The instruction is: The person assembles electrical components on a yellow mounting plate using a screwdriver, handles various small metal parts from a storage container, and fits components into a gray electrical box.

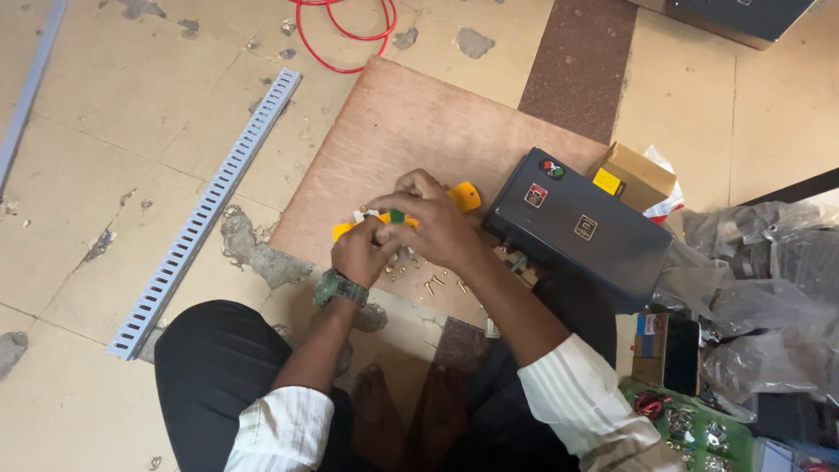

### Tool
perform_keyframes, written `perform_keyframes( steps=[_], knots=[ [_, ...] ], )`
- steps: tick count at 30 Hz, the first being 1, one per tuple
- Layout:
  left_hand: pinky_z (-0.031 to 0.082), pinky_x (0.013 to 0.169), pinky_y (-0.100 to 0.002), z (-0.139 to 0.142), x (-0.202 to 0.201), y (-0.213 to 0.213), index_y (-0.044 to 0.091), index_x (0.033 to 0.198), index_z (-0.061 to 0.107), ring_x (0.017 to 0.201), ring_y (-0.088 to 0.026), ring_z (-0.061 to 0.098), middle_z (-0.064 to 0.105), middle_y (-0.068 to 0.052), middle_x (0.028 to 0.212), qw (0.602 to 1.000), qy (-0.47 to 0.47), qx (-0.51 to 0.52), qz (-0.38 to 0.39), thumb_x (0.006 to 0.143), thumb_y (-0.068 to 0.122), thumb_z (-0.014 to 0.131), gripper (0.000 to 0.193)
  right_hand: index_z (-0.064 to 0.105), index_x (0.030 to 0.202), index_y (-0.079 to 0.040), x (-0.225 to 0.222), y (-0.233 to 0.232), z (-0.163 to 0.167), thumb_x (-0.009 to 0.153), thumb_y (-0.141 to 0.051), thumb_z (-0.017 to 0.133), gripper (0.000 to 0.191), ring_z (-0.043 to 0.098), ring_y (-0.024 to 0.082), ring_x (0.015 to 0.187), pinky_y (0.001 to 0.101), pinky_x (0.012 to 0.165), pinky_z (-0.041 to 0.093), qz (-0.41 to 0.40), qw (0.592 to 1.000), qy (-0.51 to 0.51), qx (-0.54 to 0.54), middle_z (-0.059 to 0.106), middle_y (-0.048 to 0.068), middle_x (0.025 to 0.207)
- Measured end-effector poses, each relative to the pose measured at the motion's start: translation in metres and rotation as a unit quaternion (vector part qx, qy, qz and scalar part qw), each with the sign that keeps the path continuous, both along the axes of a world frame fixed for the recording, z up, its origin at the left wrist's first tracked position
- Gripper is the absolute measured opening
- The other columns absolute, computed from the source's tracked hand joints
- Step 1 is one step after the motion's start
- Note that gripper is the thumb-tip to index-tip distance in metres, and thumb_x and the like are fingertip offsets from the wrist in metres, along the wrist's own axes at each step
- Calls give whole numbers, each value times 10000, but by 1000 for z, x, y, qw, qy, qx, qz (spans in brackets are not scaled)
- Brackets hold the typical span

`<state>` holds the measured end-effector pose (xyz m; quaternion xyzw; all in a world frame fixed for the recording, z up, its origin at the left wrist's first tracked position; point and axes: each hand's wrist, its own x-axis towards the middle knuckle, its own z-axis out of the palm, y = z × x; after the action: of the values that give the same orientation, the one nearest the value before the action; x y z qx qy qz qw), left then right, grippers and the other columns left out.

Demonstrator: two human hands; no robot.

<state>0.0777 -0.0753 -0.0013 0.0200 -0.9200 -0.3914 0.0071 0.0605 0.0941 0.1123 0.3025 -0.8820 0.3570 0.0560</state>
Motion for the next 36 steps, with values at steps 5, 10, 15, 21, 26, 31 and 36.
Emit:
perform_keyframes(
  steps=[5,10,15,21,26,31,36],
  knots=[
    [545,704,-447,-11,4,-6,1,1153,652,861,-375,692,702,-175,947,952,233,88,-176,953,171,670,263,669,1336,-100,-10,8,1,896,-141,763,452,672,207,1253,344,1099,533,107,954,-204,-190,706,101,1323],
    [567,708,-422,-17,3,-6,96,959,711,799,-304,741,750,-92,837,985,126,78,-92,919,220,724,132,562,1386,-91,-11,16,-14,853,-148,761,572,599,184,1307,362,1094,508,163,871,-347,-308,646,43,1365],
    [559,694,-447,-23,-4,1,91,1010,713,809,-361,713,723,-139,891,983,170,66,-27,794,130,708,220,705,1105,-106,-7,-4,-54,813,-184,891,355,680,250,1162,407,1011,545,86,996,-10,19,711,99,1129],
    [540,733,-514,-53,-4,-8,21,976,659,846,-417,703,700,-212,834,985,-9,40,-170,964,219,695,202,639,1240,25,-19,-2,-98,873,28,695,371,712,188,943,354,771,558,62,869,-401,-284,757,74,1048],
    [547,704,-505,-62,-6,-12,75,1054,699,801,-399,700,700,-195,816,984,79,60,-146,891,170,687,190,647,1261,8,-20,1,-99,915,-5,672,347,721,163,1083,314,976,576,123,870,-361,-311,762,78,1146],
    [546,673,-490,-54,-8,-9,66,922,695,762,-364,708,712,-151,780,998,50,11,-29,794,281,810,275,764,1004,-45,-6,-5,-86,803,-70,851,221,725,212,987,340,868,567,9,992,-105,-62,744,136,1072],
    [553,664,-473,-60,-4,-12,41,1131,670,772,-377,708,713,-170,882,982,113,75,-127,875,277,774,363,762,1070,-82,-18,-3,-107,824,-77,803,250,766,173,898,307,812,602,-63,959,-258,-102,799,92,1025]
  ],
)
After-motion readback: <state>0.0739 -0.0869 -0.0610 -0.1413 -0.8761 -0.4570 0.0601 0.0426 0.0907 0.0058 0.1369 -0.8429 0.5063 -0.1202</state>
